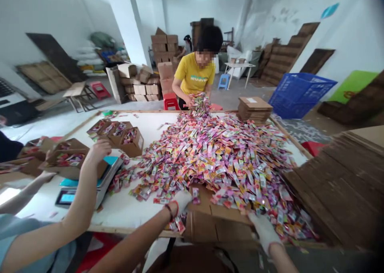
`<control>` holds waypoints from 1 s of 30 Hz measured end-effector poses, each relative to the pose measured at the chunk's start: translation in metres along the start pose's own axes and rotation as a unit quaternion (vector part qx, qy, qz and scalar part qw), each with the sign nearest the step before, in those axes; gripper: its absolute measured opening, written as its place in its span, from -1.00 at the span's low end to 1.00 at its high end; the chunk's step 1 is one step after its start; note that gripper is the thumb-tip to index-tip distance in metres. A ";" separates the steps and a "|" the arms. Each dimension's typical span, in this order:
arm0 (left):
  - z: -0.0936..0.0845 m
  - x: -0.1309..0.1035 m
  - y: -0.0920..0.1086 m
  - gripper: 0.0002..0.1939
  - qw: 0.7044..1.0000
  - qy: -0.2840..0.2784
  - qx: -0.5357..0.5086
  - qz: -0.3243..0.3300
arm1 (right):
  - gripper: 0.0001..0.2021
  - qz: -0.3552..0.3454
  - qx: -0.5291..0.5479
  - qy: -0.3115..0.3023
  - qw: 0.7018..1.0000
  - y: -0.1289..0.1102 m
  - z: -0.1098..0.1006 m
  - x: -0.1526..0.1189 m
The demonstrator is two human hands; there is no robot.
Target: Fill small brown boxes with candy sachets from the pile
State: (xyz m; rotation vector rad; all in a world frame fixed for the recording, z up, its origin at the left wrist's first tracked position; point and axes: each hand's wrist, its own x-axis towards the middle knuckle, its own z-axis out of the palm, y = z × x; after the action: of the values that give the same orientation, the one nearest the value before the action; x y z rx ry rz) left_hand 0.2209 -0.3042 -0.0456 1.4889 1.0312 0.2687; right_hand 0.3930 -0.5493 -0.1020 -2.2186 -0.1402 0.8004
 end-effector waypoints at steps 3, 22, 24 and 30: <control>-0.015 0.013 0.031 -0.68 0.991 -0.087 -0.095 0.022 | -0.65 -0.006 0.170 -0.034 0.985 -0.051 -0.035 -0.026; -0.022 0.007 -0.017 -0.25 0.987 -0.065 -0.090 0.116 | -0.42 -0.216 0.126 0.081 0.965 -0.028 -0.016 -0.037; -0.011 0.009 -0.017 -0.28 0.984 -0.047 -0.095 0.141 | -0.43 -0.219 0.119 0.100 0.963 -0.032 -0.010 -0.037; 0.019 0.013 -0.034 -0.59 0.993 0.063 -0.066 0.076 | -0.53 -0.179 0.062 0.068 0.979 -0.008 -0.003 -0.022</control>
State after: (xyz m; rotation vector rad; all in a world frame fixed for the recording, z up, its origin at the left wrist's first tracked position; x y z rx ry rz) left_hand 0.2269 -0.3123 -0.0855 1.4457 0.9811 0.5353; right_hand 0.3782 -0.5523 -0.0838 -2.0412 -0.3995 0.4452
